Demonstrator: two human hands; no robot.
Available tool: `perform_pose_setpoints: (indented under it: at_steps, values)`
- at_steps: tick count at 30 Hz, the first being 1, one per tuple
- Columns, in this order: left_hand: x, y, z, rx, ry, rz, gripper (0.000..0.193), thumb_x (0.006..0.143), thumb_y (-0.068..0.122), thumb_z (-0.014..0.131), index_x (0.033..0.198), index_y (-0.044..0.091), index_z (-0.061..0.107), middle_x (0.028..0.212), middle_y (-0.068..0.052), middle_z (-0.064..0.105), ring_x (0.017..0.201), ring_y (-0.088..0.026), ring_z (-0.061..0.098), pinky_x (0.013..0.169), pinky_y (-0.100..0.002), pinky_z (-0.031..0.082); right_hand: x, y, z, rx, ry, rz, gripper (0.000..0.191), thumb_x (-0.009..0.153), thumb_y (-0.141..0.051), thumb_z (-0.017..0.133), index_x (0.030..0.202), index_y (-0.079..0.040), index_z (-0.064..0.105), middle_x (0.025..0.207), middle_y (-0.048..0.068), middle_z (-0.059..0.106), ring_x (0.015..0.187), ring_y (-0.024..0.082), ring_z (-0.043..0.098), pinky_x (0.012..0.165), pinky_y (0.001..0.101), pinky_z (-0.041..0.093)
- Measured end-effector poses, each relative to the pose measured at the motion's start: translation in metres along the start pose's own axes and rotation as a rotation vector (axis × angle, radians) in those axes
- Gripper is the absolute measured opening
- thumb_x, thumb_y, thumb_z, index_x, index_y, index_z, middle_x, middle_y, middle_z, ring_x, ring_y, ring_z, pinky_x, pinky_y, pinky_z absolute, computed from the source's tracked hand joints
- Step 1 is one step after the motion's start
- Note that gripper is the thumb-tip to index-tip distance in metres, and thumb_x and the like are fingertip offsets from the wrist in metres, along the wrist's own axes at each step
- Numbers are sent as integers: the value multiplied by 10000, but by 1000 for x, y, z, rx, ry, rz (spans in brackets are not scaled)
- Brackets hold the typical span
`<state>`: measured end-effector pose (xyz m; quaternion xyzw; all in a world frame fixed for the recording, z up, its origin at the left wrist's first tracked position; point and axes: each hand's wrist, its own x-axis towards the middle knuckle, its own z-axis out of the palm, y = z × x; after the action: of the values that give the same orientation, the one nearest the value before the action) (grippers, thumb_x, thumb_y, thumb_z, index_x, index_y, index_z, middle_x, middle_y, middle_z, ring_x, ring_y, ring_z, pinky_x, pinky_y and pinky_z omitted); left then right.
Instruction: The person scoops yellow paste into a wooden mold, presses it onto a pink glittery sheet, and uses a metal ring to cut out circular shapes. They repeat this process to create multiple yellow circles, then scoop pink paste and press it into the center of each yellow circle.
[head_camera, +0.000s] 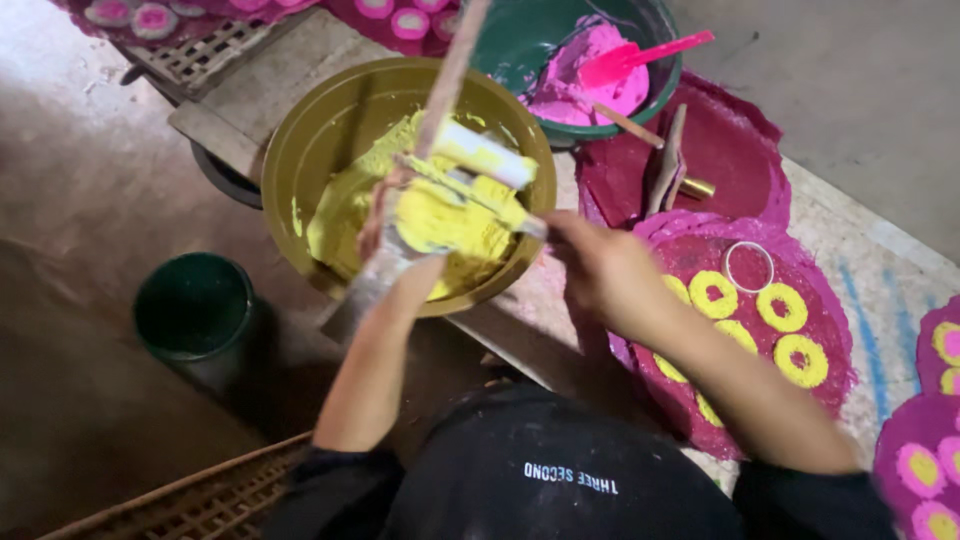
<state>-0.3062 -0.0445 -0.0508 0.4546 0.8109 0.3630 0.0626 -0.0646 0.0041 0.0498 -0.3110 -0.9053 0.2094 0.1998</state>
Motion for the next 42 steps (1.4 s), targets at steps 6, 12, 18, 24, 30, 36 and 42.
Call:
perform_pose_setpoints:
  at_steps: [6, 12, 18, 24, 30, 36, 42]
  values:
    - [18, 4, -6, 8, -29, -92, 856, 911, 444, 759, 1633, 206, 366, 1467, -44, 592, 1126, -295, 671, 870, -442, 565, -20, 19, 70, 253, -85, 77, 548, 1000, -56, 628, 1525, -139, 495, 1054, 255, 706, 887, 380, 743, 765, 384, 590]
    - [13, 4, -7, 132, 93, 332, 837, 709, 313, 813, 1467, 107, 525, 1656, -166, 258, 1299, -416, 500, 844, -471, 573, -8, 58, 53, 272, 100, -283, 472, 1020, -21, 565, 1486, -3, 494, 1258, 315, 670, 1011, 335, 720, 853, 383, 557]
    - [20, -11, 20, 224, 27, 287, 727, 891, 287, 776, 1523, 88, 477, 1710, -206, 140, 1301, -421, 506, 863, -469, 596, -6, 62, 97, 239, -71, 195, 457, 1022, -132, 611, 1471, -79, 542, 979, 268, 725, 757, 254, 730, 769, 361, 581]
    - [64, -70, 44, -1311, 3, -356, 814, 807, 201, 665, 1534, 298, 314, 1479, -132, 496, 1096, -253, 653, 826, -360, 633, -29, 84, 113, 437, -220, 97, 503, 1042, -149, 585, 1538, -90, 526, 1021, 302, 700, 749, 269, 688, 725, 375, 551]
    - [55, -88, 15, -1315, -45, -181, 473, 897, 109, 688, 1313, -54, 532, 1072, -103, 626, 908, -155, 625, 773, -317, 571, 30, 122, 87, 698, -327, 16, 552, 1145, -218, 517, 1638, -42, 341, 1352, 295, 472, 1206, 315, 459, 991, 455, 412]
    - [-45, 9, 22, -2021, -1238, -485, 593, 734, 61, 634, 1322, 28, 569, 1182, -86, 682, 850, -123, 598, 753, -239, 505, 22, 58, 56, 1589, 139, -217, 987, 1022, -543, 523, 1681, -232, -144, 1727, 184, 293, 1567, 329, 434, 1295, 508, 405]
    - [-82, 28, 40, -1519, -1261, 76, 544, 868, 88, 675, 1389, -13, 555, 1223, -130, 651, 1018, -187, 616, 922, -346, 513, -49, 40, -27, 1408, 360, -163, 841, 1048, -325, 581, 1651, -68, 54, 1496, 304, 497, 1023, 358, 716, 735, 468, 655]
